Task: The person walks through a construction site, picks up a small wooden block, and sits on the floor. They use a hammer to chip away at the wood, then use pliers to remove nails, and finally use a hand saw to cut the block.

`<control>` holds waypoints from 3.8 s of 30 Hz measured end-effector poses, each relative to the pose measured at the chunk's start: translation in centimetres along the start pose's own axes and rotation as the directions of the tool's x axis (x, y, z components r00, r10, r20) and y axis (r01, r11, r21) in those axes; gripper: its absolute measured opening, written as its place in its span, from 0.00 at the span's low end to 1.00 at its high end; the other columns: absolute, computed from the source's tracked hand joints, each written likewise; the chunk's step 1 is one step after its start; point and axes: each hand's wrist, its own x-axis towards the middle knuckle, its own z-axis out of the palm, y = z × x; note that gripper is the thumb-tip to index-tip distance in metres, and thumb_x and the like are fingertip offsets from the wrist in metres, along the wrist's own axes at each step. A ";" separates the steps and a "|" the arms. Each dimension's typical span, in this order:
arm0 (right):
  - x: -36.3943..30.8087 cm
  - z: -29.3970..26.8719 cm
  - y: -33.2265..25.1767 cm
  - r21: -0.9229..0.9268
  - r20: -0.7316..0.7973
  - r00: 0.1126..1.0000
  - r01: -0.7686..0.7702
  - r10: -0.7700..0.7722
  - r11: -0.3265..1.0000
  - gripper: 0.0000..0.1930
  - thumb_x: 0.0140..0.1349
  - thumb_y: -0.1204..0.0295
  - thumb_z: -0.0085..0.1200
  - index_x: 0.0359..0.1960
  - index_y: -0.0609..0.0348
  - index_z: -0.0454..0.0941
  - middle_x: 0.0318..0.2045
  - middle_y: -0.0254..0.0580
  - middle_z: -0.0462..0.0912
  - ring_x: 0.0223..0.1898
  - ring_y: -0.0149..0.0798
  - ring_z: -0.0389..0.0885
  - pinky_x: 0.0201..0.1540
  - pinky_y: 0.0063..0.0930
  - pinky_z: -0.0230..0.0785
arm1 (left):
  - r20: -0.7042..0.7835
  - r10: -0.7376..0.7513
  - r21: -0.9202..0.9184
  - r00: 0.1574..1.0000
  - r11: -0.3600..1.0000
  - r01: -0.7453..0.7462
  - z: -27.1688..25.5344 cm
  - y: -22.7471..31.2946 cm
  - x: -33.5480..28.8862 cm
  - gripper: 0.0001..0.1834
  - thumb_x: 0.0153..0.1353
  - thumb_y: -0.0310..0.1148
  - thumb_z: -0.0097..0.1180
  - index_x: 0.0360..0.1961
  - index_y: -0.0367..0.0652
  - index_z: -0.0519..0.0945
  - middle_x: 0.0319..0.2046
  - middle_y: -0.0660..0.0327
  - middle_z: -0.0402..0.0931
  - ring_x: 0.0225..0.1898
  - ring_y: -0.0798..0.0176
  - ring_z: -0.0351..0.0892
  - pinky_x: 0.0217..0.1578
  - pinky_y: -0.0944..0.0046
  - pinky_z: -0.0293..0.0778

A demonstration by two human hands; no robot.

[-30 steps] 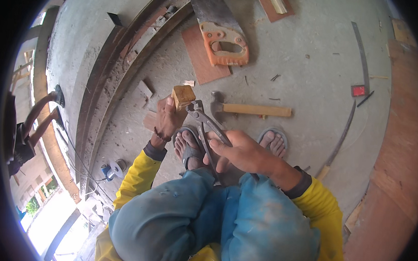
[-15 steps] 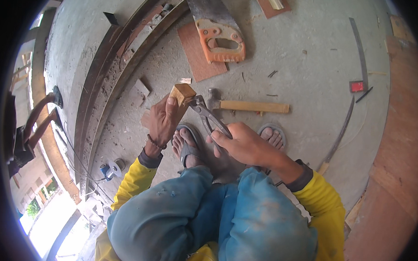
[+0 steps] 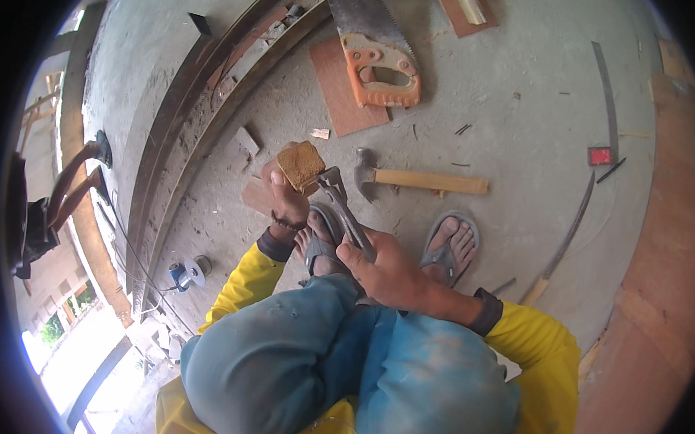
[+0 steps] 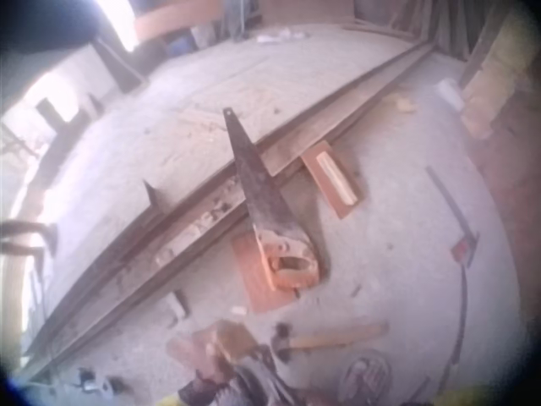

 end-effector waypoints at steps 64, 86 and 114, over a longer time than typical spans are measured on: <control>0.3 -1.1 1.5 0.356 0.594 0.804 -0.273 0.009 0.894 0.22 0.74 0.49 0.45 0.35 0.56 0.69 0.19 0.29 0.64 0.18 0.25 0.61 0.21 0.25 0.61 | 0.096 -0.090 -0.669 0.991 0.732 0.131 3.6 -0.7 -2.5 0.46 0.61 0.76 0.33 0.37 0.35 0.74 0.30 0.55 0.73 0.28 0.61 0.75 0.29 0.62 0.73; 0.4 -4.1 -1.3 0.274 0.612 0.765 -0.441 0.198 0.855 0.22 0.74 0.48 0.43 0.38 0.56 0.70 0.20 0.27 0.65 0.17 0.25 0.64 0.21 0.23 0.62 | 0.001 -0.123 -0.307 0.992 0.944 0.117 0.9 -1.5 -2.6 0.46 0.65 0.70 0.31 0.36 0.28 0.78 0.27 0.56 0.75 0.28 0.61 0.77 0.28 0.63 0.72; 0.8 -2.1 -0.4 0.307 0.540 0.827 -0.366 0.155 0.879 0.22 0.74 0.48 0.44 0.40 0.57 0.68 0.21 0.29 0.64 0.20 0.25 0.63 0.23 0.23 0.62 | 0.011 -0.328 -0.556 0.945 0.783 0.278 3.9 -0.4 -3.1 0.52 0.51 0.85 0.37 0.42 0.40 0.71 0.30 0.59 0.71 0.28 0.62 0.74 0.29 0.60 0.76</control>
